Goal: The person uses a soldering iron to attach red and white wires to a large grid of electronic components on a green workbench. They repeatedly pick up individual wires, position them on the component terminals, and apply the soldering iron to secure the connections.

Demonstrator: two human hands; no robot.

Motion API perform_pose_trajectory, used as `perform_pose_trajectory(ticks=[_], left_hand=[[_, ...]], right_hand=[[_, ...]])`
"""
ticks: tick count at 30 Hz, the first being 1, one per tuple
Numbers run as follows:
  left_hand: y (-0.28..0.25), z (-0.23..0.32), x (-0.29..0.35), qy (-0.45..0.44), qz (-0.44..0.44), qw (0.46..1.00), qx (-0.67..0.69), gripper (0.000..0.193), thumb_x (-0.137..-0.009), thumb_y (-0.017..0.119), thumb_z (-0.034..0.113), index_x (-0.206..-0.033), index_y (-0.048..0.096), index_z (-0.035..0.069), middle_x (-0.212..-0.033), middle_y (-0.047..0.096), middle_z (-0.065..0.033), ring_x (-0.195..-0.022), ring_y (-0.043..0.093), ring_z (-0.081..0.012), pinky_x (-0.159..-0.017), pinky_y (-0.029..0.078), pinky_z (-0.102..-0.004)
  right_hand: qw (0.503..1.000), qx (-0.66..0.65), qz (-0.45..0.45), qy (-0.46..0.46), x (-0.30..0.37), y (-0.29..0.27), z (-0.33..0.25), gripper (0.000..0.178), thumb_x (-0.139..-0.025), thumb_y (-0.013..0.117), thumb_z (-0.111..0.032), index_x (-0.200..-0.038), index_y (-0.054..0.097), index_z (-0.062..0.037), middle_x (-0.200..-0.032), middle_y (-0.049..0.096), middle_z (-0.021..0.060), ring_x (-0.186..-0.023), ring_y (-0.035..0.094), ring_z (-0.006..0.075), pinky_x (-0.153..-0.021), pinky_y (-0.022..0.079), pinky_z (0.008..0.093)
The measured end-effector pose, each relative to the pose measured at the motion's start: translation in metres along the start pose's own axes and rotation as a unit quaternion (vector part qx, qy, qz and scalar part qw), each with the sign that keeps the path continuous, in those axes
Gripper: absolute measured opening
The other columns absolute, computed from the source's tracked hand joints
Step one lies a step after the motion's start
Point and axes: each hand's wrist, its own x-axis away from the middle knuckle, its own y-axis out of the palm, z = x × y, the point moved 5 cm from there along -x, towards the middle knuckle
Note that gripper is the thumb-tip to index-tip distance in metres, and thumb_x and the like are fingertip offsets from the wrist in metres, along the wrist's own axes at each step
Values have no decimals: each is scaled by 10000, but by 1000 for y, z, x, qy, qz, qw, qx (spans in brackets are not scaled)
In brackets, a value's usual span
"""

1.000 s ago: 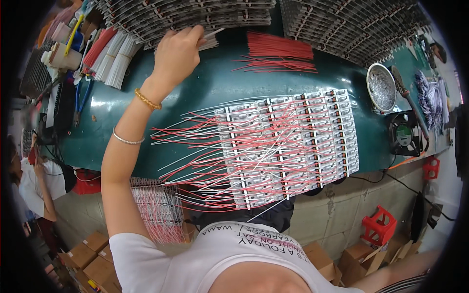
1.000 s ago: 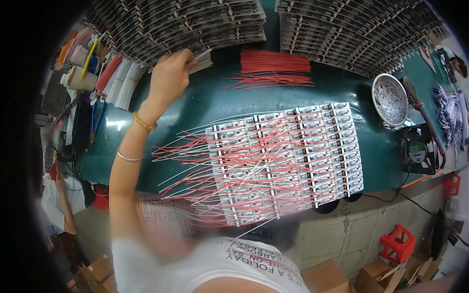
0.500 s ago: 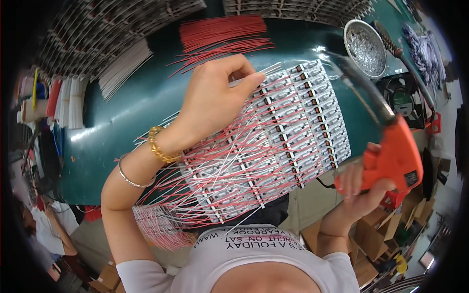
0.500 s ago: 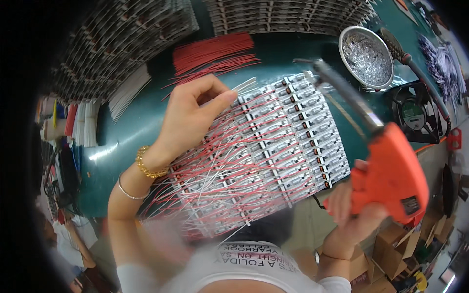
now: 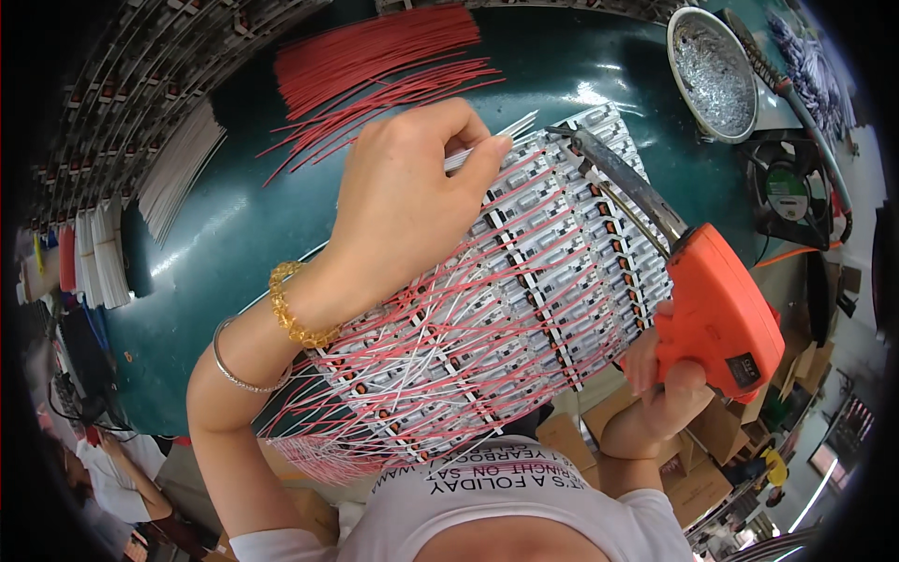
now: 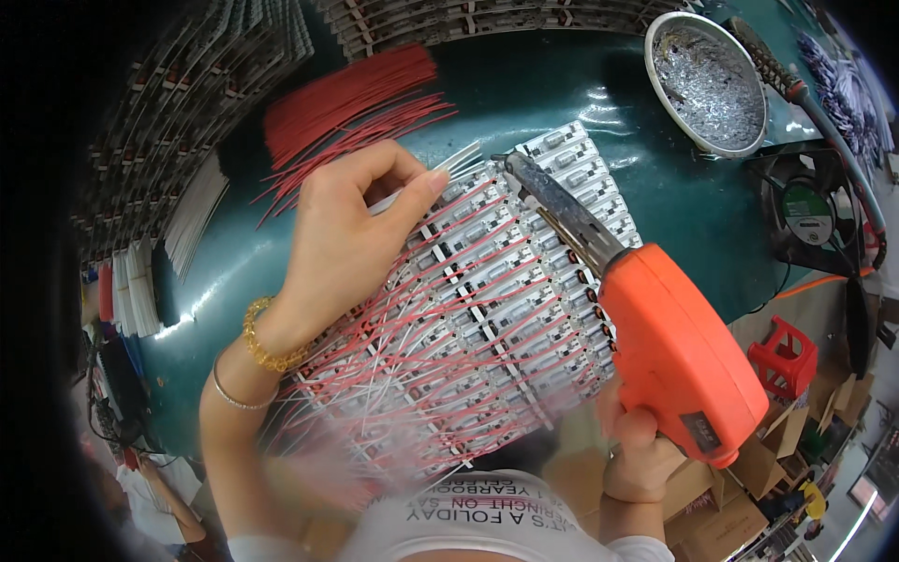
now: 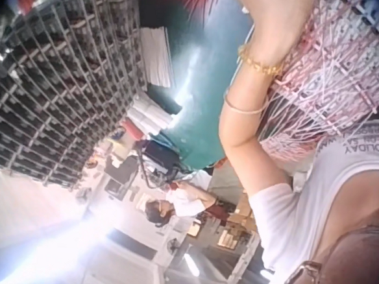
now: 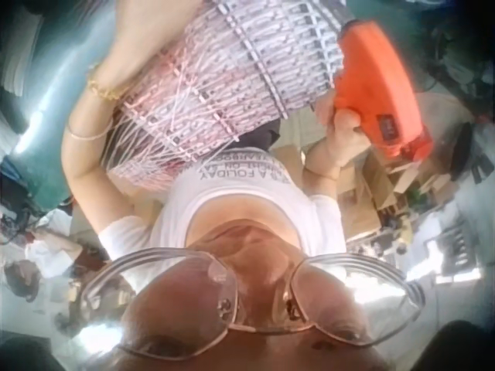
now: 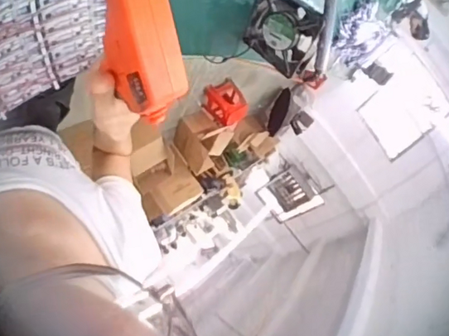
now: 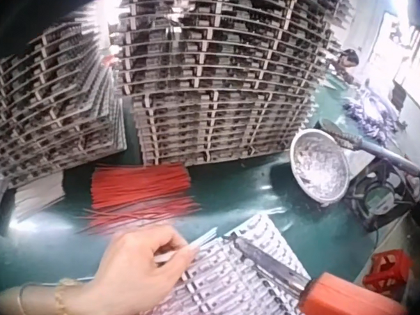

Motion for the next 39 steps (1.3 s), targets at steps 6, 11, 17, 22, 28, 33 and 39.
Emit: perform_pose_trajectory(ticks=[6, 11, 17, 22, 28, 33, 39], left_hand=[[1, 1, -1, -4, -6, 1000, -14, 189, -865, 694, 151, -799, 650, -21, -660, 633, -44, -604, 554, -77, -568, 439, -251], [1, 2, 0, -2, 4, 1000, -19, 193, -865, 692, 150, -798, 646, -24, -667, 642, -60, -603, 564, -91, -567, 447, -264], [2, 2, 0, 12, 8, 1000, -27, 196, -866, 690, 150, -810, 644, -32, -672, 644, -71, -606, 570, -97, -574, 454, -271], [2, 3, 0, 8, 12, 1000, -27, 195, -865, 692, 150, -814, 645, -32, -675, 644, -67, -609, 560, -95, -575, 451, -269], [-7, 10, 1, 88, 95, 989, -72, 186, -853, 709, 152, -811, 652, -19, -681, 648, -68, -594, 544, -108, -596, 439, -273], [-15, 27, 8, 138, 91, 981, -102, 154, -835, 722, 143, -799, 662, 6, -679, 657, -63, -601, 555, -123, -674, 404, -277], [5, 22, 13, 97, 43, 990, -90, 174, -839, 712, 171, -758, 652, 28, -696, 680, -83, -622, 577, -198, -755, 358, -321]], right_hand=[[1000, 3, -4, -14, -3, 1, -1, 743, -880, 604, -568, -1119, 475, 123, -516, 445, 1, -390, 400, 76, -400, 335, 218], [989, 120, -33, -76, 1, -26, 16, 704, -880, 630, -534, -1112, 488, 115, -515, 449, 2, -392, 406, 80, -401, 338, 221], [997, 16, 29, -67, 4, -19, 14, 779, -874, 637, -538, -1212, 462, 141, -519, 453, -7, -389, 405, 74, -402, 329, 221], [998, -12, 6, -55, 3, -17, 16, 817, -881, 622, -544, -1254, 429, 157, -519, 452, -11, -386, 402, 72, -403, 329, 220], [999, -33, -7, -21, 5, -9, 2, 838, -890, 593, -565, -1256, 408, 166, -513, 439, -17, -380, 399, 74, -398, 334, 221], [998, -60, -12, 7, 10, -16, 1, 859, -886, 574, -595, -1248, 405, 166, -514, 437, -12, -390, 409, 76, -403, 354, 227], [998, -40, -28, 33, 15, -11, 5, 839, -879, 589, -592, -1220, 424, 157, -526, 442, -6, -403, 411, 77, -406, 350, 223]])
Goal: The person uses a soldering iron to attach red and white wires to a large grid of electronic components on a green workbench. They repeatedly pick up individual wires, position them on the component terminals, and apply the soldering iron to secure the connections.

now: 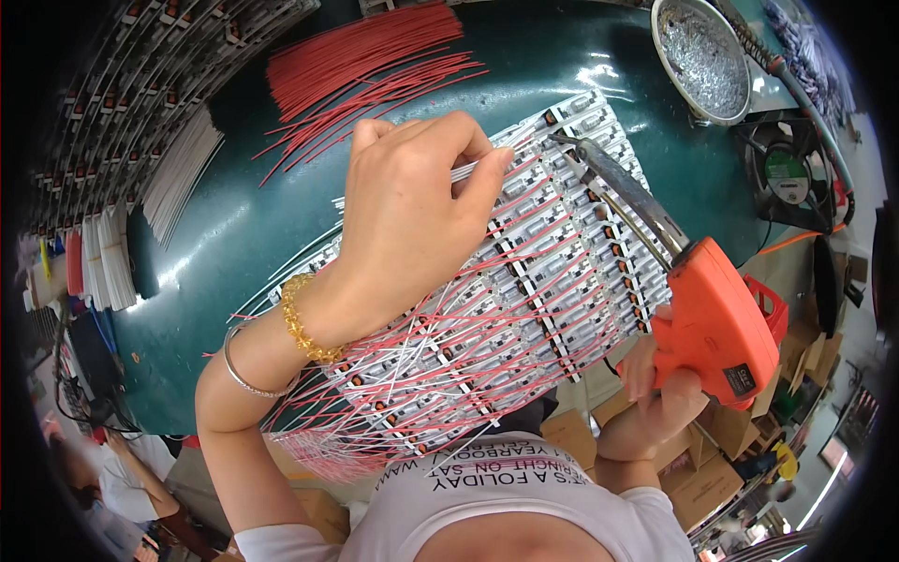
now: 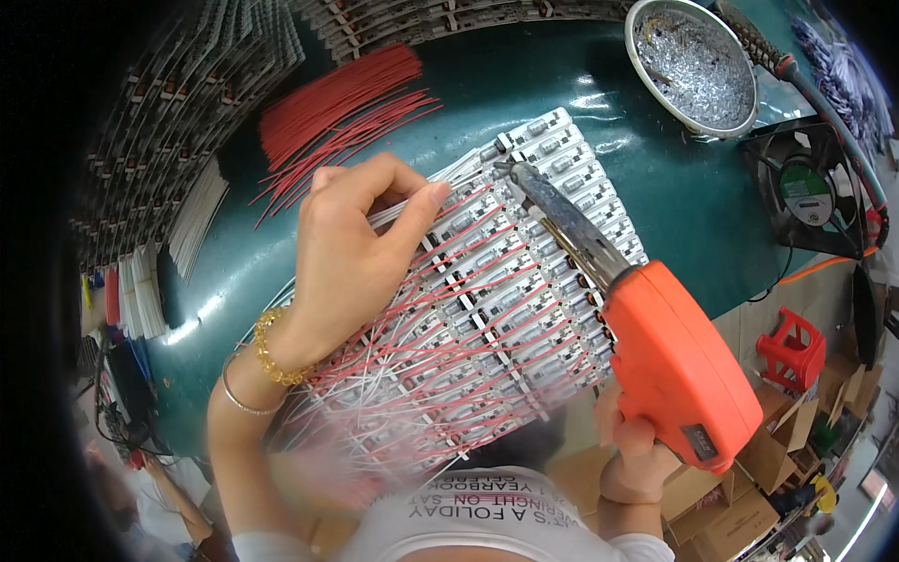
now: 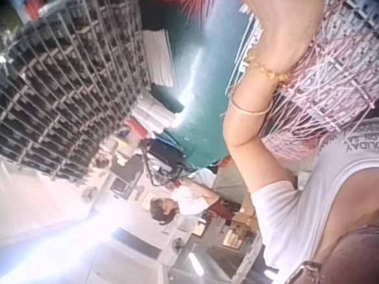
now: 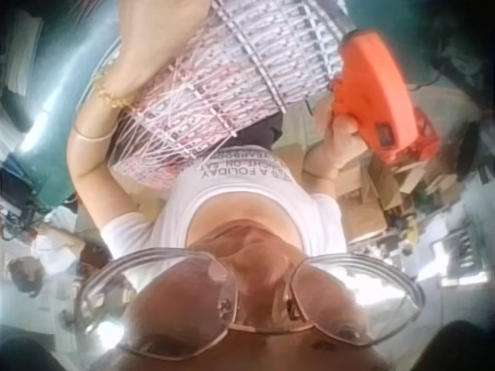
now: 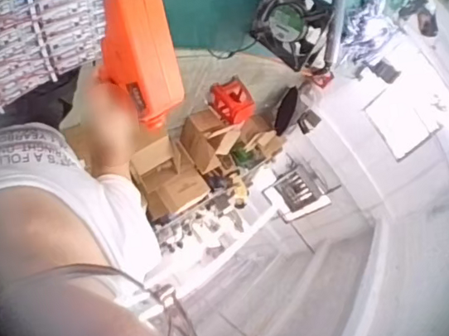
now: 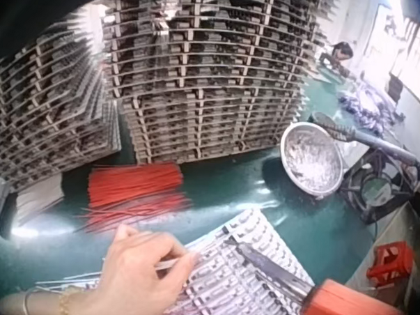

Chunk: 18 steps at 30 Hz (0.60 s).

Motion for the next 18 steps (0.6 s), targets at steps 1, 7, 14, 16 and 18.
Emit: perform_pose_trajectory(ticks=[1, 7, 14, 16, 18], left_hand=[[1, -1, 0, 1, -2, 1000, -2, 173, -838, 712, 169, -758, 651, 28, -695, 678, -84, -623, 576, -202, -755, 357, -321], [1, 3, -1, 16, -6, 1000, -19, 175, -828, 713, 161, -740, 637, 29, -685, 664, -81, -622, 570, -217, -746, 356, -327], [2, 2, -1, 49, 13, 998, -38, 174, -819, 715, 163, -728, 627, 45, -664, 634, -62, -619, 568, -214, -742, 355, -337], [2, 3, -1, 57, 16, 997, -39, 173, -821, 713, 164, -728, 627, 46, -663, 632, -59, -619, 568, -211, -743, 353, -339], [2, 3, -1, 53, 9, 998, -42, 175, -823, 711, 165, -728, 627, 45, -665, 633, -59, -620, 567, -210, -743, 351, -341]], right_hand=[[1000, 5, 6, 6, 0, 2, -1, 833, -877, 594, -589, -1213, 429, 154, -528, 444, -6, -404, 410, 77, -408, 349, 223], [999, 29, 37, -7, 4, -9, 11, 772, -859, 631, -569, -1144, 461, 127, -532, 438, -7, -404, 401, 75, -409, 341, 223], [994, 69, 79, -40, 12, -22, 22, 765, -836, 669, -557, -1137, 476, 119, -534, 448, -14, -404, 407, 66, -413, 333, 219], [996, 28, 84, -16, 11, -22, 20, 785, -836, 665, -563, -1157, 476, 128, -531, 450, -18, -403, 404, 63, -414, 332, 219], [996, 54, 63, -41, 10, -22, 18, 808, -837, 660, -568, -1181, 473, 139, -529, 451, -20, -400, 401, 61, -413, 331, 219]])
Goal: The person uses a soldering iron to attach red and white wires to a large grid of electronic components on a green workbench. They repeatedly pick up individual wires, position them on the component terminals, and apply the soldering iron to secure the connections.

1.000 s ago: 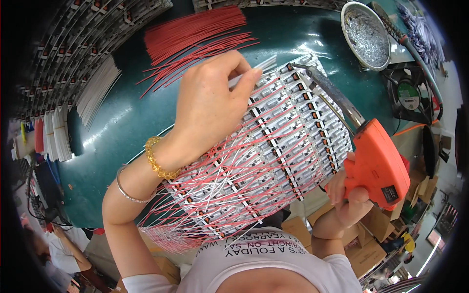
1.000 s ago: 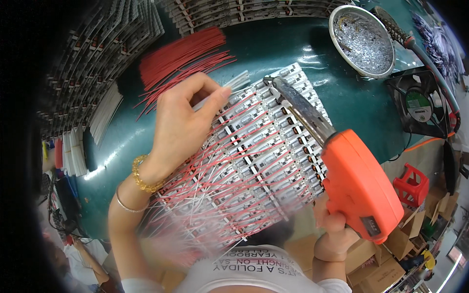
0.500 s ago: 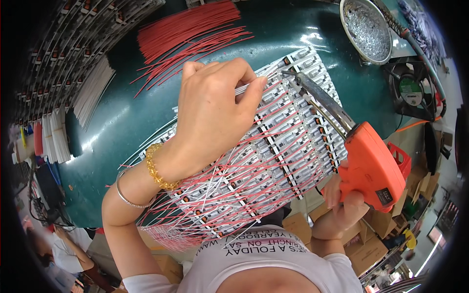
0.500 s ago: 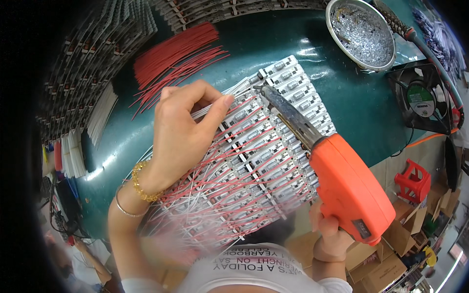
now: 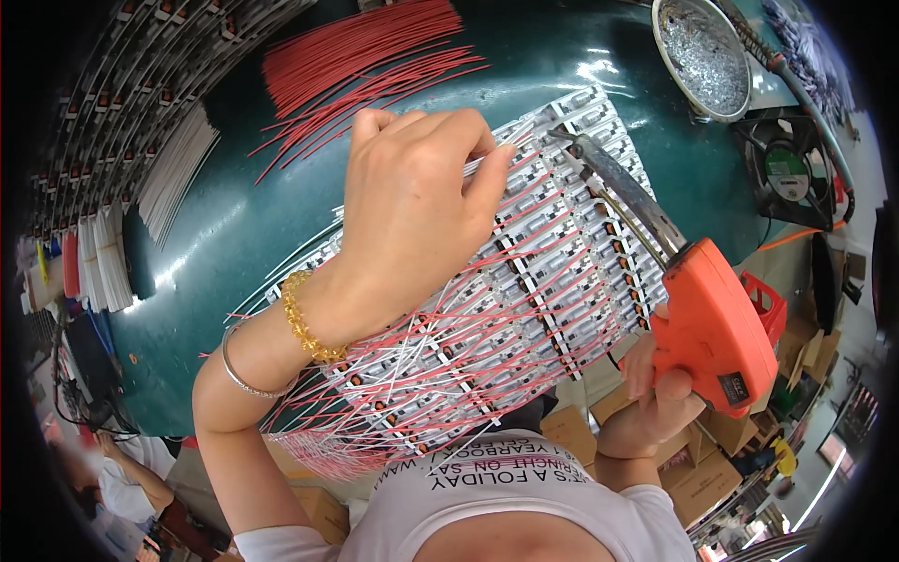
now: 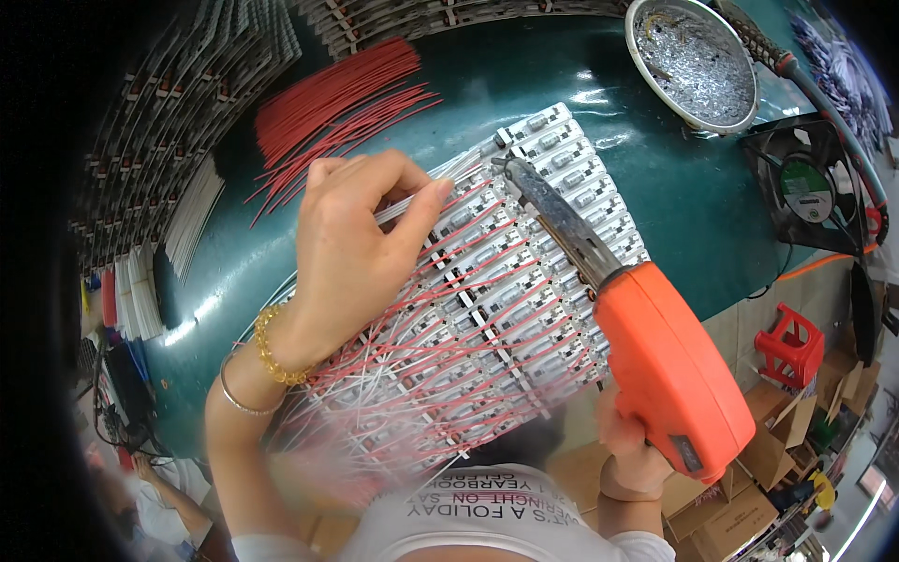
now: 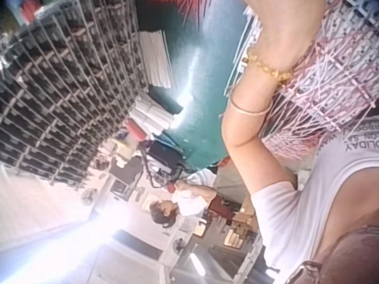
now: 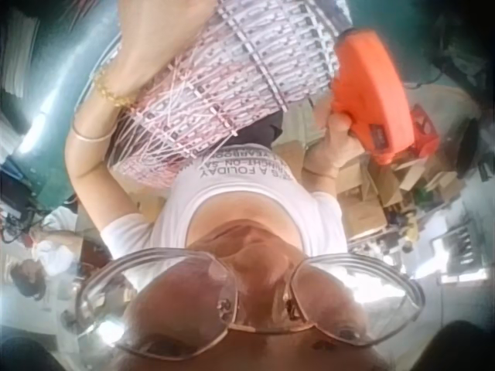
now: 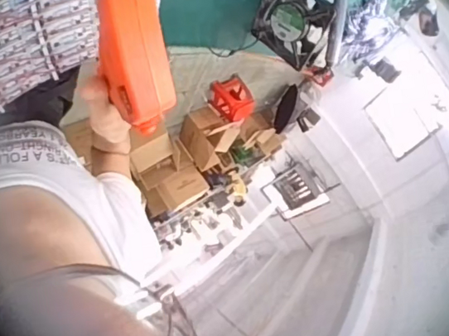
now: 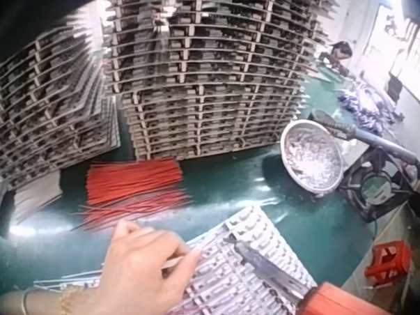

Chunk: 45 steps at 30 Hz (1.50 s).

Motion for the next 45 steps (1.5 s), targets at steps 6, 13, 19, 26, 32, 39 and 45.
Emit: perform_pose_trajectory(ticks=[6, 13, 19, 26, 32, 39, 45], left_hand=[[0, 0, 0, -13, -17, 1000, -7, 181, -827, 708, 168, -729, 626, 40, -665, 633, -60, -627, 571, -209, -739, 347, -344], [1, 0, 1, 10, 2, 1000, -21, 186, -816, 723, 171, -720, 627, 44, -655, 624, -58, -616, 553, -207, -738, 344, -345], [1, 3, 1, 34, 22, 999, -36, 191, -805, 735, 169, -702, 621, 55, -642, 609, -49, -598, 530, -203, -722, 336, -346], [2, 2, 2, 57, 41, 996, -49, 195, -797, 743, 168, -691, 618, 64, -631, 600, -42, -591, 522, -204, -706, 329, -346], [3, 3, 3, 52, 32, 997, -53, 185, -793, 744, 160, -698, 617, 65, -640, 605, -42, -599, 522, -202, -722, 335, -342], [5, 3, 1, 39, 19, 998, -34, 170, -801, 735, 152, -712, 619, 66, -649, 608, -38, -601, 522, -198, -735, 340, -339], [-5, 7, 3, 67, 86, 993, -36, 143, -823, 707, 142, -745, 602, 83, -594, 556, -31, -571, 532, -228, -654, 360, -346]], right_hand=[[997, 41, -55, -36, -1, 0, 0, 850, -847, 641, -575, -1234, 450, 158, -522, 452, -20, -393, 399, 65, -414, 333, 222], [991, 91, -90, -26, -3, -3, 7, 835, -868, 630, -553, -1262, 426, 154, -516, 443, -22, -393, 402, 70, -419, 343, 226], [993, 59, -102, -27, -5, 4, 4, 800, -886, 630, -519, -1270, 417, 150, -523, 446, -22, -395, 413, 72, -420, 350, 226], [990, 95, -88, -48, -3, 0, 0, 806, -883, 622, -536, -1247, 423, 155, -522, 445, -20, -391, 411, 72, -408, 349, 228], [999, -36, 14, -24, -8, 6, -14, 846, -862, 624, -580, -1234, 429, 155, -511, 435, -11, -382, 407, 78, -392, 350, 234], [976, -107, 68, -175, -45, -43, -37, 660, -917, 605, -429, -1285, 437, 93, -508, 472, 25, -383, 415, 99, -387, 353, 254], [987, 66, 107, -105, -93, -31, -22, 629, -947, 584, -441, -1245, 487, 104, -499, 367, -27, -381, 383, 79, -395, 362, 243]])
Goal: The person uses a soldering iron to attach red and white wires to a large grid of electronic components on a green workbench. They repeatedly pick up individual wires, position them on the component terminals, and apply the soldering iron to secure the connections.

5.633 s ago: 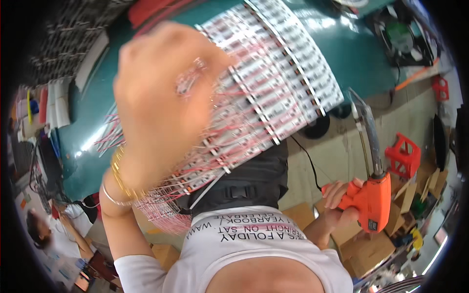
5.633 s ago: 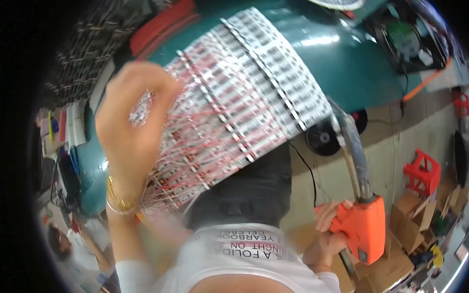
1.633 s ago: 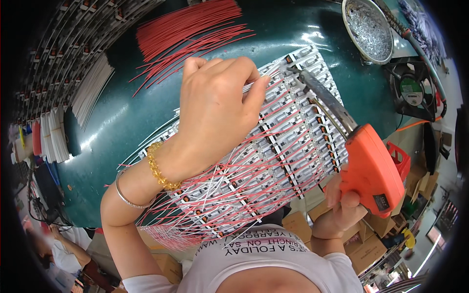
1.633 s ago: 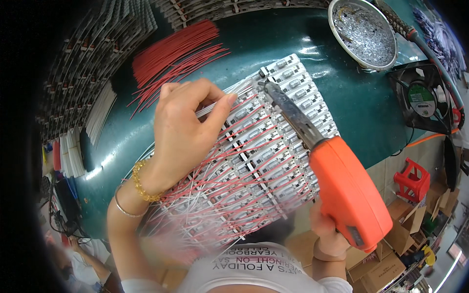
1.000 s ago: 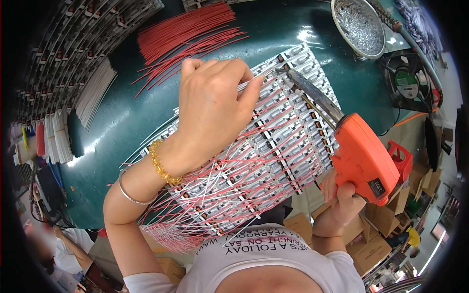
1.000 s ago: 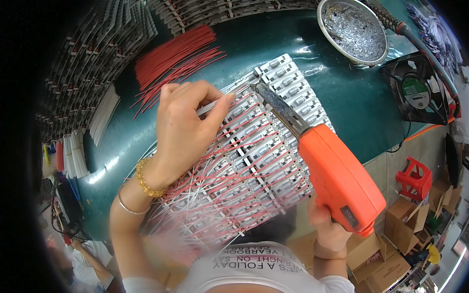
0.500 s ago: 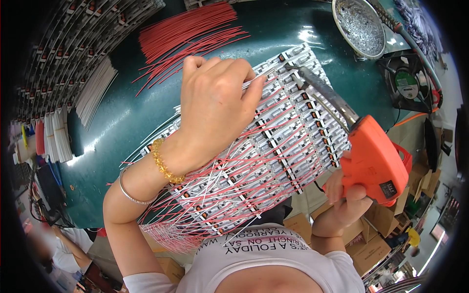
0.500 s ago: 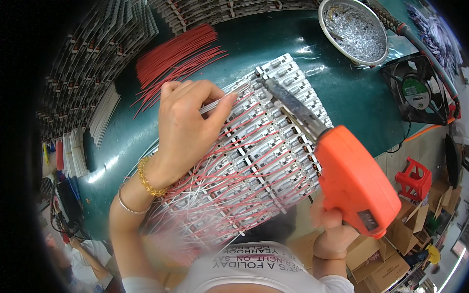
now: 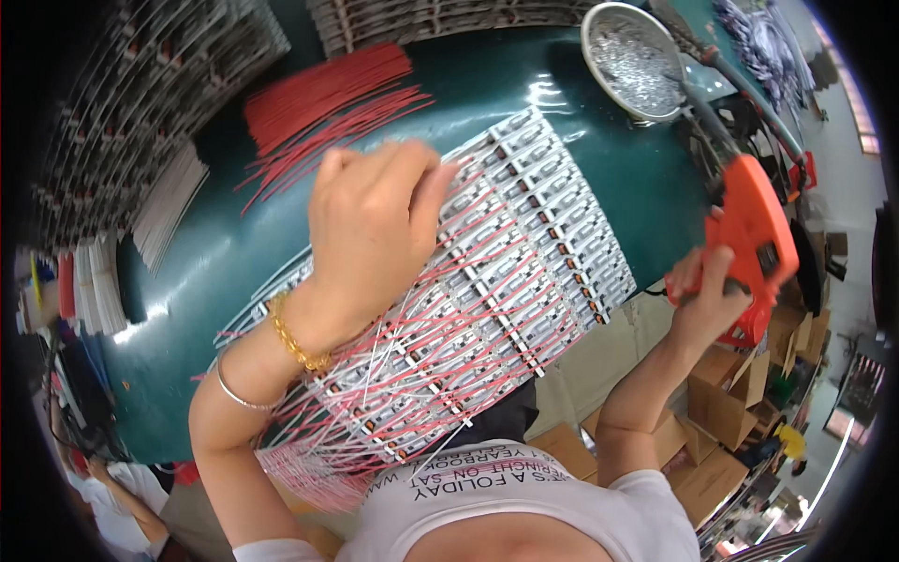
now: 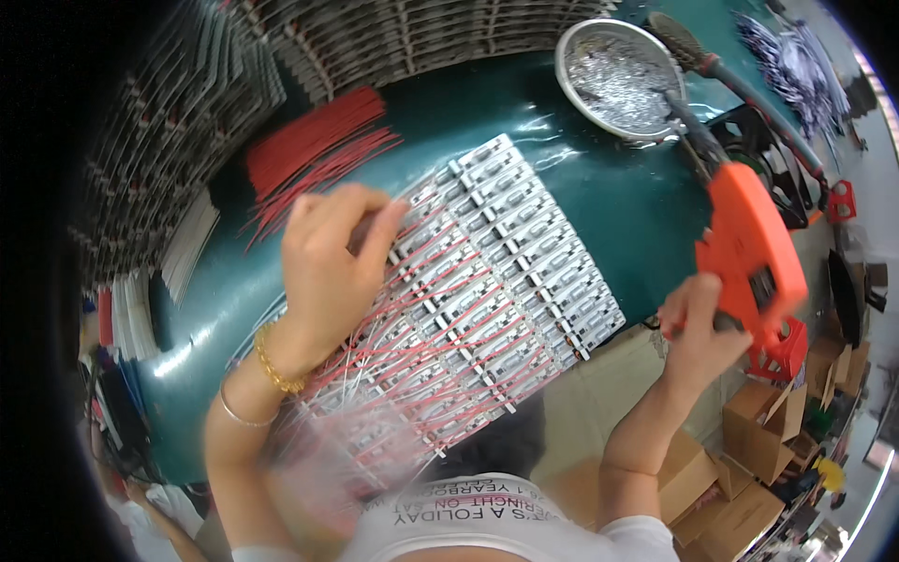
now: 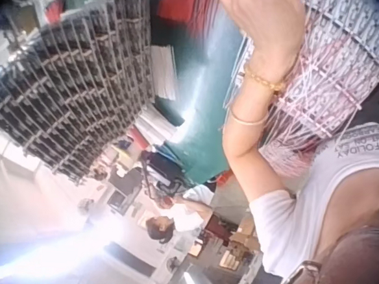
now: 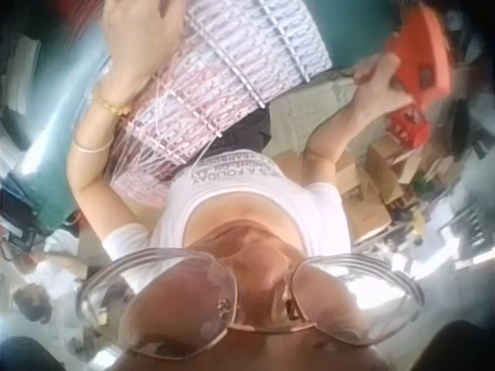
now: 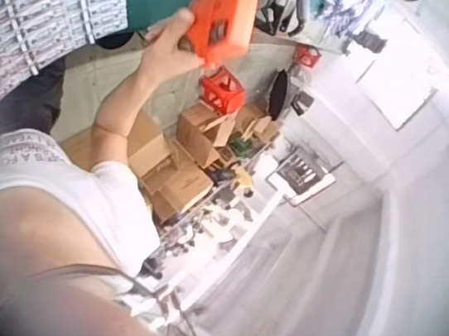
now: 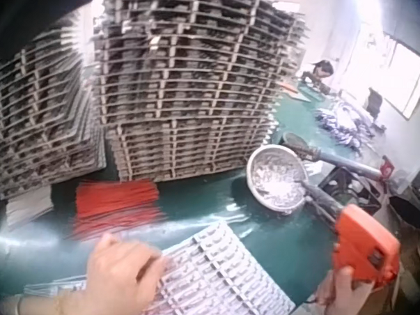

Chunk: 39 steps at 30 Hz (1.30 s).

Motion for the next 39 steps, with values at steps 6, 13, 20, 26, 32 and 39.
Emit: perform_pose_trajectory(ticks=[6, 13, 20, 26, 32, 39], left_hand=[[-28, -3, -11, -32, -11, 999, 43, 57, -853, 682, 31, -879, 648, -5, -706, 656, -58, -635, 610, -93, -551, 445, -228], [-1, -4, -1, -171, -131, 967, 133, 132, -841, 699, 112, -800, 649, -3, -685, 655, -43, -592, 540, -94, -583, 405, -256], [7, 6, 5, -61, -87, 994, 16, 146, -838, 704, 126, -760, 602, 57, -687, 628, -42, -617, 530, -197, -754, 351, -338], [10, 8, 8, -14, -53, 999, 2, 148, -829, 711, 116, -758, 590, 68, -673, 603, -32, -613, 535, -203, -749, 347, -352], [11, 9, 8, 1, -47, 999, -19, 149, -823, 714, 109, -757, 586, 70, -661, 588, -28, -601, 530, -203, -746, 351, -356], [12, 11, 8, 8, -43, 999, -24, 155, -825, 713, 112, -757, 581, 69, -658, 585, -28, -589, 522, -210, -741, 355, -358]], right_hand=[[984, -141, -88, 56, 53, -19, -4, 803, -890, 586, -578, -1288, 432, 103, -500, 401, -25, -376, 384, 83, -402, 366, 229], [959, -190, -157, 137, 109, 10, -7, 898, -840, 607, -641, -1291, 416, 111, -498, 432, -30, -382, 394, 81, -400, 362, 235], [966, -107, -170, 160, 112, 21, -7, 910, -818, 623, -649, -1247, 436, 132, -490, 439, -24, -379, 402, 80, -406, 345, 222], [969, -84, -167, 161, 109, 25, -14, 830, -814, 626, -649, -1142, 482, 100, -495, 446, -21, -379, 405, 80, -410, 347, 216], [976, -81, -164, 116, 111, 15, -6, 805, -823, 633, -636, -1131, 494, 95, -506, 448, -18, -379, 406, 82, -404, 360, 223], [973, -104, -154, 137, 109, 23, -19, 842, -877, 590, -597, -1243, 430, 144, -502, 434, -18, -386, 407, 81, -401, 354, 222]])
